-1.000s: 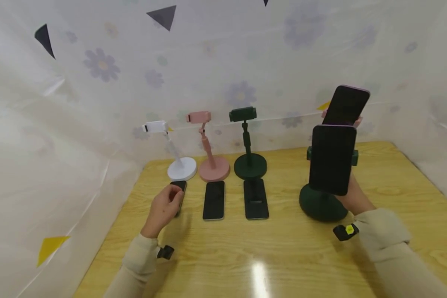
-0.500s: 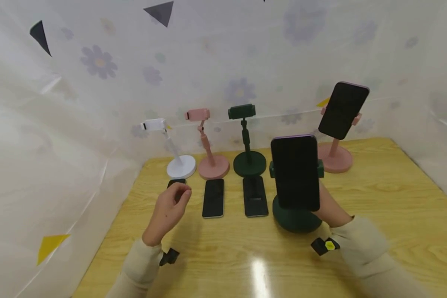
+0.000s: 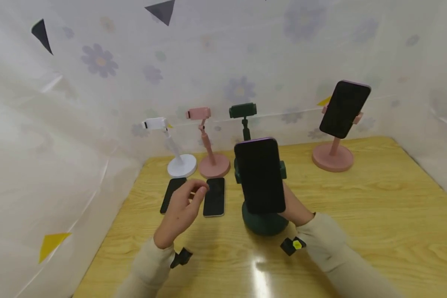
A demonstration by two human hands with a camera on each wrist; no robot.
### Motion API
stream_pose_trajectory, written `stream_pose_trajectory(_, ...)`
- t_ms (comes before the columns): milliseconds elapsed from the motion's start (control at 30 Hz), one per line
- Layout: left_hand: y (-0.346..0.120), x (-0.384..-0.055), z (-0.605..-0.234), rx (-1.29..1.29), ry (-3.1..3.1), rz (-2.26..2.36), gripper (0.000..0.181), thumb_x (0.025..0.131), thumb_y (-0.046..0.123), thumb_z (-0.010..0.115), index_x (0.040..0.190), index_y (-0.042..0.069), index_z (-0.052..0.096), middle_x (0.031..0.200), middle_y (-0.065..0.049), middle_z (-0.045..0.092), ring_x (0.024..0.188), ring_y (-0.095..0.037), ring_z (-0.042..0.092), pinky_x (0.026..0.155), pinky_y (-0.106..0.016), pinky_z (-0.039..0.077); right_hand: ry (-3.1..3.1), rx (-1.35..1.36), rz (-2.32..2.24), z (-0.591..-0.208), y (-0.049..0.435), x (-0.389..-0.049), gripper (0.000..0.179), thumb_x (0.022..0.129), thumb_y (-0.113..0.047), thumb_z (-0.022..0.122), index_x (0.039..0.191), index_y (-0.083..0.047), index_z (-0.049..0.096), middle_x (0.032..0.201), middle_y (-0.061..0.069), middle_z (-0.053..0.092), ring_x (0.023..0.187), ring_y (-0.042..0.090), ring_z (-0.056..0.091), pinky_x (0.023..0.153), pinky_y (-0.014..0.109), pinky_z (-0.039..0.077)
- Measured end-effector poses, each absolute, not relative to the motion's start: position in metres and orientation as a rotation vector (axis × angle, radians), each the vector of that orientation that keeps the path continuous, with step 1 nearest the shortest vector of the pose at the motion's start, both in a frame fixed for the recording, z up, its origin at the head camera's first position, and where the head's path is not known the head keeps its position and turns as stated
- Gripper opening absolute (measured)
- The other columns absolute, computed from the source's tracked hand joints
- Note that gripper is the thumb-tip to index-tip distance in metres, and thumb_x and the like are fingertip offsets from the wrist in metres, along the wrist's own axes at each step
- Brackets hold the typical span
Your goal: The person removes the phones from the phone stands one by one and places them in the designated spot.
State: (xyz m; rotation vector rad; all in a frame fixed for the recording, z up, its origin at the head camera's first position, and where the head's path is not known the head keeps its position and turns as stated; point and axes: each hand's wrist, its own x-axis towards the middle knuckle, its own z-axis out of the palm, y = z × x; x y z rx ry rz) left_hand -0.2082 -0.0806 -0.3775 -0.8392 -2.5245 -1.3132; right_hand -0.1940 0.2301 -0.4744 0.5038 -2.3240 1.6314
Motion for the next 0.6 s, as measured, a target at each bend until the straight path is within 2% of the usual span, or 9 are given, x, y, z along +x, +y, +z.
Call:
stream_pose_trajectory(67, -0.073, -0.21, -0.375, -0.888, -2.471, -1.375, 0.019, 0.105, 0.018, 0.047, 0.111, 0.012, 0.064, 0.103, -0.005, 0.067, 0.087, -0.013, 0.06, 0.078, -0.029, 0.052, -2.531, 0.359, 1.518, -0.45, 0.214, -0.187, 0.097, 0.098, -0.051, 0.054, 0.149, 0.017, 0.008, 0.151, 0.044, 0.014, 0.136, 0.057, 0.021, 0.111, 0.072, 0.016)
stream_pose_trajectory(100, -0.069, -0.212, -0.373, -0.915, -2.436, -1.413, 0.021, 0.106, 0.018, 0.045, 0.114, 0.011, 0.063, 0.104, -0.008, 0.067, 0.086, -0.015, 0.061, 0.079, -0.029, 0.052, -2.583, 0.324, 1.464, -0.441, 0.208, -0.187, 0.093, 0.098, -0.049, 0.056, 0.147, 0.018, 0.014, 0.148, 0.044, 0.021, 0.133, 0.057, 0.027, 0.109, 0.07, 0.022)
stream_pose_trajectory(200, -0.054, -0.218, -0.371, -0.986, -2.332, -1.489, 0.027, 0.108, 0.017, 0.039, 0.118, 0.007, 0.061, 0.106, -0.014, 0.067, 0.081, -0.02, 0.064, 0.077, -0.029, 0.054, -2.673, 0.275, 1.367, -0.424, 0.192, -0.19, 0.064, 0.101, -0.018, 0.056, 0.143, 0.019, 0.026, 0.143, 0.041, 0.035, 0.127, 0.05, 0.04, 0.105, 0.061, 0.033)
stream_pose_trajectory(300, -0.041, -0.223, -0.371, -1.051, -2.275, -1.552, 0.03, 0.108, 0.016, 0.037, 0.124, 0.003, 0.059, 0.11, -0.015, 0.067, 0.079, -0.023, 0.064, 0.075, -0.028, 0.054, -2.663, 0.282, 1.436, -0.42, 0.185, -0.198, 0.062, 0.099, -0.007, 0.055, 0.146, 0.016, 0.023, 0.147, 0.039, 0.031, 0.131, 0.048, 0.037, 0.108, 0.06, 0.031)
stream_pose_trajectory(367, -0.034, -0.225, -0.372, -1.082, -2.29, -1.567, 0.032, 0.108, 0.019, 0.039, 0.128, 0.003, 0.057, 0.113, -0.013, 0.066, 0.079, -0.023, 0.064, 0.074, -0.026, 0.053, -2.646, 0.291, 1.515, -0.422, 0.184, -0.204, 0.067, 0.1, -0.012, 0.056, 0.149, 0.013, 0.018, 0.152, 0.037, 0.026, 0.136, 0.048, 0.031, 0.111, 0.061, 0.026)
stream_pose_trajectory(467, -0.024, -0.229, -0.373, -1.124, -2.333, -1.593, 0.034, 0.107, 0.027, 0.042, 0.132, 0.006, 0.052, 0.11, -0.011, 0.063, 0.079, -0.022, 0.062, 0.07, -0.024, 0.053, -2.629, 0.318, 1.511, -0.426, 0.186, -0.215, 0.071, 0.101, -0.026, 0.056, 0.149, 0.013, 0.02, 0.152, 0.037, 0.026, 0.139, 0.051, 0.03, 0.113, 0.064, 0.025)
stream_pose_trajectory(600, -0.016, -0.234, -0.376, -1.108, -2.339, -1.593, 0.03, 0.107, 0.028, 0.044, 0.128, 0.007, 0.05, 0.093, -0.009, 0.056, 0.071, -0.018, 0.056, 0.064, -0.023, 0.048, -2.602, 0.376, 1.548, -0.429, 0.188, -0.229, 0.078, 0.101, -0.035, 0.056, 0.15, 0.012, 0.018, 0.154, 0.036, 0.024, 0.142, 0.051, 0.026, 0.116, 0.065, 0.02)
